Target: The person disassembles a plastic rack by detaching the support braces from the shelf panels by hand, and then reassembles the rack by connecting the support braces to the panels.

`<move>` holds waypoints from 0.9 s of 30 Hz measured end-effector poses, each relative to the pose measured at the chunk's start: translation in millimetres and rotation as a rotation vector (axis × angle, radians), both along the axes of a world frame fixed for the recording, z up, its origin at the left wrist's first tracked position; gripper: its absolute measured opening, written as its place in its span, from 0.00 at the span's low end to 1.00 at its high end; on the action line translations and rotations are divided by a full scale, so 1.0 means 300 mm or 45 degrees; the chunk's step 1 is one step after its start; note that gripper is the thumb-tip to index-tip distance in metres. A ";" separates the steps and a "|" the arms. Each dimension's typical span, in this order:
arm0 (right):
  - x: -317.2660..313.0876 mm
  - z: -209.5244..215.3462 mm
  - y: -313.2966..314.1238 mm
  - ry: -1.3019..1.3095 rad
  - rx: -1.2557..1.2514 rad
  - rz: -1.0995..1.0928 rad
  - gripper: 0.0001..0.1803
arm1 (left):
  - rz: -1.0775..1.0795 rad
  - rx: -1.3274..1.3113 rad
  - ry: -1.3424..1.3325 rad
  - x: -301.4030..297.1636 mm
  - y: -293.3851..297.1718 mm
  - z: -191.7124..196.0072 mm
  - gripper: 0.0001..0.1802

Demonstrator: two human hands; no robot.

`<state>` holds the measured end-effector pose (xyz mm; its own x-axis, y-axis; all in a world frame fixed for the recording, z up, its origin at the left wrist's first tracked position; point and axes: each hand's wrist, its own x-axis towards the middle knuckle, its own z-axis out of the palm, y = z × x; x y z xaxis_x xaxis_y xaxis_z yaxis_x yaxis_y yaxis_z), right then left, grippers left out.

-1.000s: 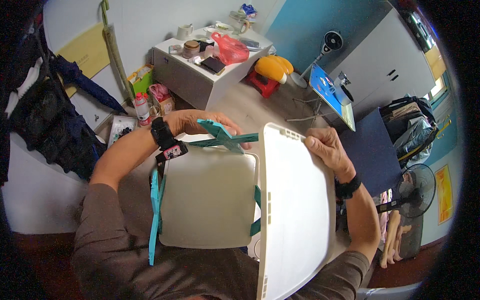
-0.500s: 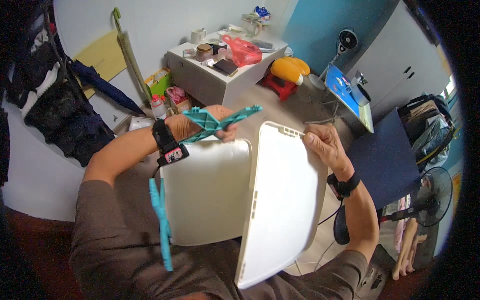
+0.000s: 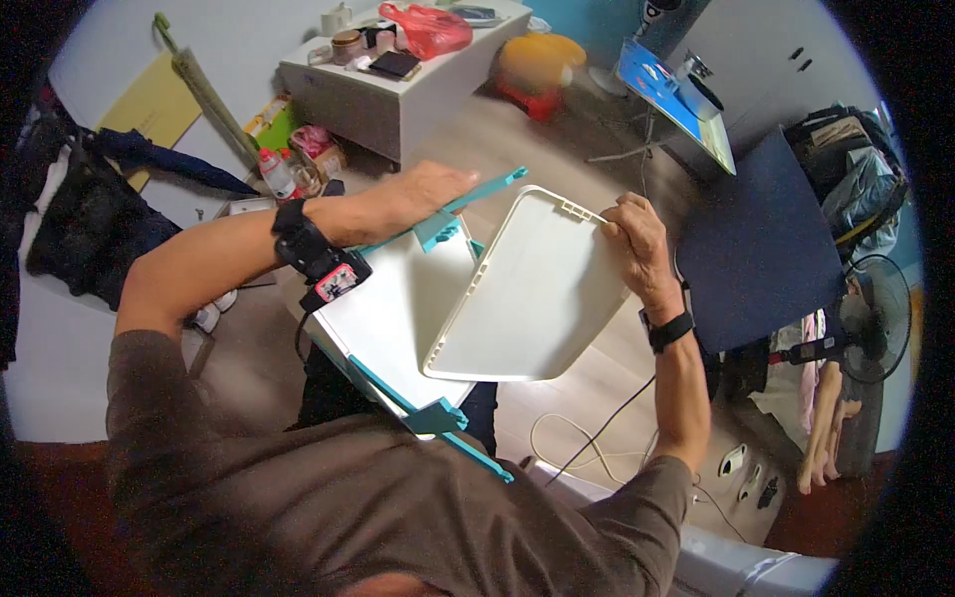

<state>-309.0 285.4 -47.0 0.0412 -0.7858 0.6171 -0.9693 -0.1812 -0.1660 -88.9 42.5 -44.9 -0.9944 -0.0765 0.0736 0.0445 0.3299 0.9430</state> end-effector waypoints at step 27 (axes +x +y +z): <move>0.278 -0.154 0.007 0.003 0.051 -0.066 0.21 | -0.162 0.130 -0.037 -0.004 -0.031 0.162 0.21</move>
